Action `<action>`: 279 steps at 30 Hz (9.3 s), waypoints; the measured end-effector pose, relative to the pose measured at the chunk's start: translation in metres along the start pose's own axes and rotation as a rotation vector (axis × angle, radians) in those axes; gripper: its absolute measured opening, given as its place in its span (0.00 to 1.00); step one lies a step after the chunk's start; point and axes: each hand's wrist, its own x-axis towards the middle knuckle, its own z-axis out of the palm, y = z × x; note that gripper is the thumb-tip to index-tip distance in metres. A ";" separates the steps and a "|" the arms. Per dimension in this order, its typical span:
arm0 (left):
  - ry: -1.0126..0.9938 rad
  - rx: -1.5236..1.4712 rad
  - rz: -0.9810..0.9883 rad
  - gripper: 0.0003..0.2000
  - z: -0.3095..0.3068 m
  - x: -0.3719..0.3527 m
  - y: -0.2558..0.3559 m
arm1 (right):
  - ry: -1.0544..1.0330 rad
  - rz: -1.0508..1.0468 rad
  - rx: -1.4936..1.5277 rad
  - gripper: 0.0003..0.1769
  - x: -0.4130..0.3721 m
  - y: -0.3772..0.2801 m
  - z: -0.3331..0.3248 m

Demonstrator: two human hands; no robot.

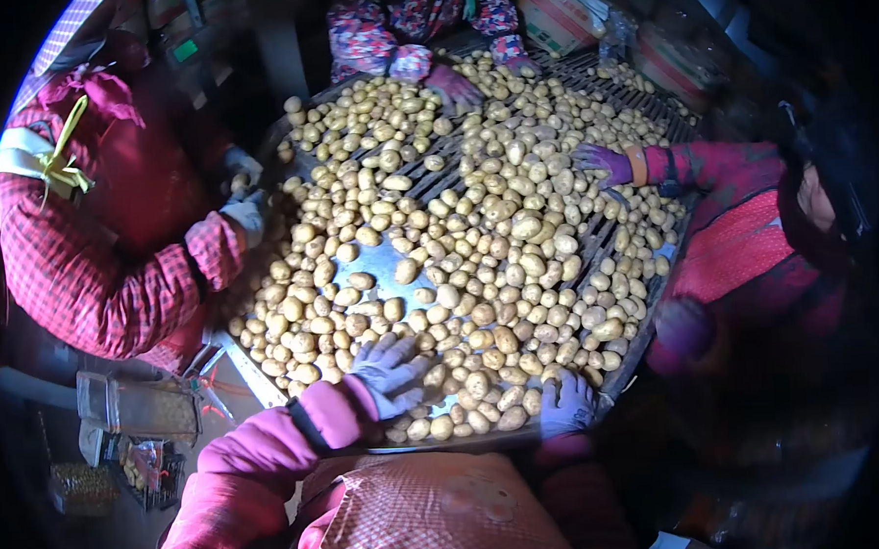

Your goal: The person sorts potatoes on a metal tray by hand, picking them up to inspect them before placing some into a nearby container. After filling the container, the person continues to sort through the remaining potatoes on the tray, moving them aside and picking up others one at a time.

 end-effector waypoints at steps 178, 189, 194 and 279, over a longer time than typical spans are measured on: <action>0.428 0.322 -0.456 0.30 0.063 -0.055 0.044 | 0.127 0.584 1.244 0.13 0.075 0.139 -0.080; 0.527 0.230 -0.808 0.34 0.051 -0.089 0.009 | -0.322 -0.690 0.054 0.32 0.205 -0.053 0.010; 0.551 0.175 -0.845 0.33 0.047 -0.087 0.011 | -0.538 -1.131 -0.021 0.45 0.165 -0.147 0.018; 0.673 -0.031 -0.652 0.27 0.055 -0.081 0.035 | -0.608 -0.895 -0.235 0.52 0.060 -0.031 -0.018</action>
